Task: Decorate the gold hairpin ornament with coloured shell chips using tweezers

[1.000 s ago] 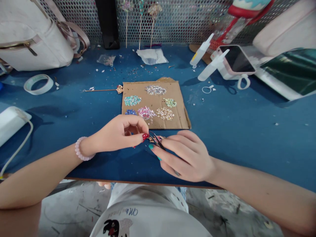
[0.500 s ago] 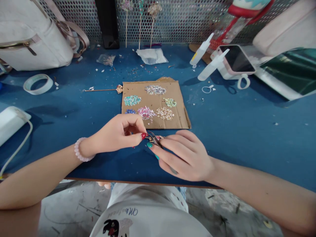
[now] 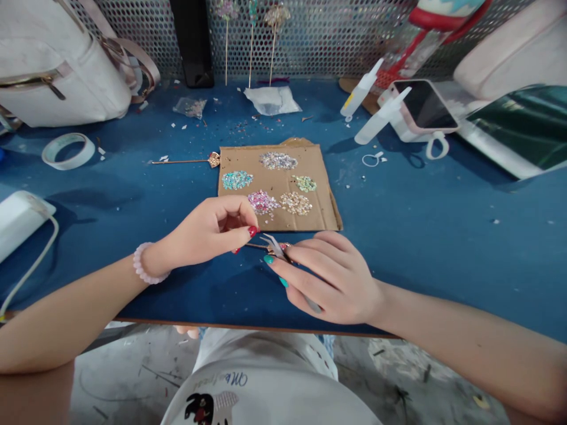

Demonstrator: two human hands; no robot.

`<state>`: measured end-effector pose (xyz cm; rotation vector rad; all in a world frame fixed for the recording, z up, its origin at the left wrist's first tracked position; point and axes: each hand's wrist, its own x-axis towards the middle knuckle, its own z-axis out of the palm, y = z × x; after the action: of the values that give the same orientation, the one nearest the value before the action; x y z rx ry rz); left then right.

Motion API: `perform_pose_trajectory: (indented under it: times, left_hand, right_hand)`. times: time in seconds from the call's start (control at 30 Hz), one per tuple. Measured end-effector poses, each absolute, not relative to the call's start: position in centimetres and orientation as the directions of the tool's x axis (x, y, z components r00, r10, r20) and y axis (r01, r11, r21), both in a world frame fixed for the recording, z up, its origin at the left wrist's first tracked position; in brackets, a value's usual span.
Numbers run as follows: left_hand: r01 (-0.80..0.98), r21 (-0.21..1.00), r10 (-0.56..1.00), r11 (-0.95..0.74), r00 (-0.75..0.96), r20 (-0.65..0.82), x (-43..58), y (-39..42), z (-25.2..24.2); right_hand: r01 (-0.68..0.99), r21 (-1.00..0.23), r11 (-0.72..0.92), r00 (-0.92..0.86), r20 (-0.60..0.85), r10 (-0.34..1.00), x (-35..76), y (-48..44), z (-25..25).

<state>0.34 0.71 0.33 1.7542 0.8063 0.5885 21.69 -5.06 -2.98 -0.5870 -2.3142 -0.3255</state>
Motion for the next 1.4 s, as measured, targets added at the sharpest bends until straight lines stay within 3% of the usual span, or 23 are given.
perform_pose_trajectory:
  times: [0.23,0.4,0.97,1.4]
  left_hand:
    - [0.388,0.865,0.742,-0.320,0.670,-0.026,0.3,1.2,-0.2]
    - [0.438,0.783,0.739,-0.442,0.673,0.041,0.3,1.0,-0.6]
    - [0.159,0.925,0.545,-0.345,0.836,0.060,-0.5,1.8,-0.3]
    - [0.254,0.819,0.575,-0.515,0.811,0.110,-0.2,1.4,0.5]
  right_hand:
    - [0.430,-0.153,0.890,-0.608,0.679,0.411,21.9,-4.8,-3.1]
    - [0.400,-0.309,0.863,-0.577,0.647,0.499,22.0,-4.7,-3.2]
    - [0.182,-0.496,0.849,-0.596,0.632,0.496,22.1,-4.7,-3.2]
    - [-0.042,-0.692,0.721,-0.549,0.618,0.562,22.5,-4.5,-3.1]
